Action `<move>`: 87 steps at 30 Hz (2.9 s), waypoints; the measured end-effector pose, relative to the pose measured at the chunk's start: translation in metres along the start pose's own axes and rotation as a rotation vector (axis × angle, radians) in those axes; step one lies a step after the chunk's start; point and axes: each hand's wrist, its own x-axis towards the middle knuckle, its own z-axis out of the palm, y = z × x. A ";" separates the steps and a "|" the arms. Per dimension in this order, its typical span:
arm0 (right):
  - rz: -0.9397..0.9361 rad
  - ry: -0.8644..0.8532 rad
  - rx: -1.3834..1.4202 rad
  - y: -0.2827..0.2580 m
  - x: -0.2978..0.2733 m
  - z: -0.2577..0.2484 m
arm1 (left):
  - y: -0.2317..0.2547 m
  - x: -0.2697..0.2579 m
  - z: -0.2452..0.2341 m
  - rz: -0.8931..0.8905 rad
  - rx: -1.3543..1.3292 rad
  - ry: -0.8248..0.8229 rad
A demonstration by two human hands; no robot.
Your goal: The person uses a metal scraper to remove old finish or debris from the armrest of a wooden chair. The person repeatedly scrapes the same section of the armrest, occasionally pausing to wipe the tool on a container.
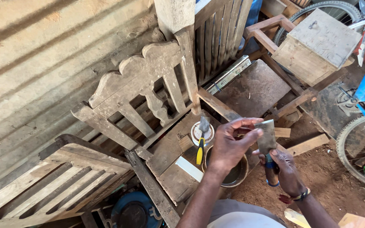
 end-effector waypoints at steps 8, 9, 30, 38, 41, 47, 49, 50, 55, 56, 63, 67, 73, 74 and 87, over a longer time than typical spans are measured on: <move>0.053 0.062 -0.096 0.014 -0.004 -0.005 | 0.009 0.004 0.018 0.000 0.215 0.155; 0.046 0.068 -0.112 0.017 -0.004 -0.006 | 0.008 0.004 0.018 0.014 0.182 0.170; 0.197 0.050 -0.039 0.019 -0.008 -0.018 | -0.043 0.016 0.016 -0.207 -0.004 0.218; 0.390 0.051 -0.156 0.029 -0.006 -0.055 | -0.229 0.011 -0.031 -0.514 0.250 0.489; 0.526 0.066 -0.107 0.034 -0.010 -0.070 | -0.305 0.001 -0.035 -0.493 0.643 0.546; 0.720 -0.034 -0.169 0.057 -0.018 -0.107 | -0.404 0.003 -0.028 -0.838 0.686 0.528; 0.719 -0.091 -0.079 0.067 -0.017 -0.112 | -0.418 0.014 -0.035 -0.862 0.560 0.553; 0.733 -0.126 -0.129 0.072 -0.016 -0.113 | -0.420 0.017 -0.038 -0.870 0.475 0.564; 0.713 -0.360 -0.444 0.080 -0.017 -0.103 | -0.385 -0.015 -0.016 -0.708 -0.040 0.657; 0.660 -0.463 -0.500 0.082 -0.008 -0.092 | -0.372 -0.015 -0.018 -0.651 0.023 0.661; 0.589 -0.855 -1.122 0.109 0.055 0.012 | -0.343 -0.064 -0.003 -0.484 0.582 0.732; 0.516 -0.881 -1.328 0.112 0.071 0.039 | -0.364 -0.065 -0.012 -0.453 0.630 0.711; 0.391 -0.773 -1.182 0.050 0.018 -0.001 | -0.342 -0.057 0.007 -0.802 -0.207 0.743; 0.304 -0.738 -1.157 0.040 0.008 -0.012 | -0.330 -0.050 0.011 -0.851 -0.240 0.714; 0.380 -0.382 -1.013 -0.030 -0.052 -0.142 | -0.212 0.009 0.081 -0.519 -0.442 0.473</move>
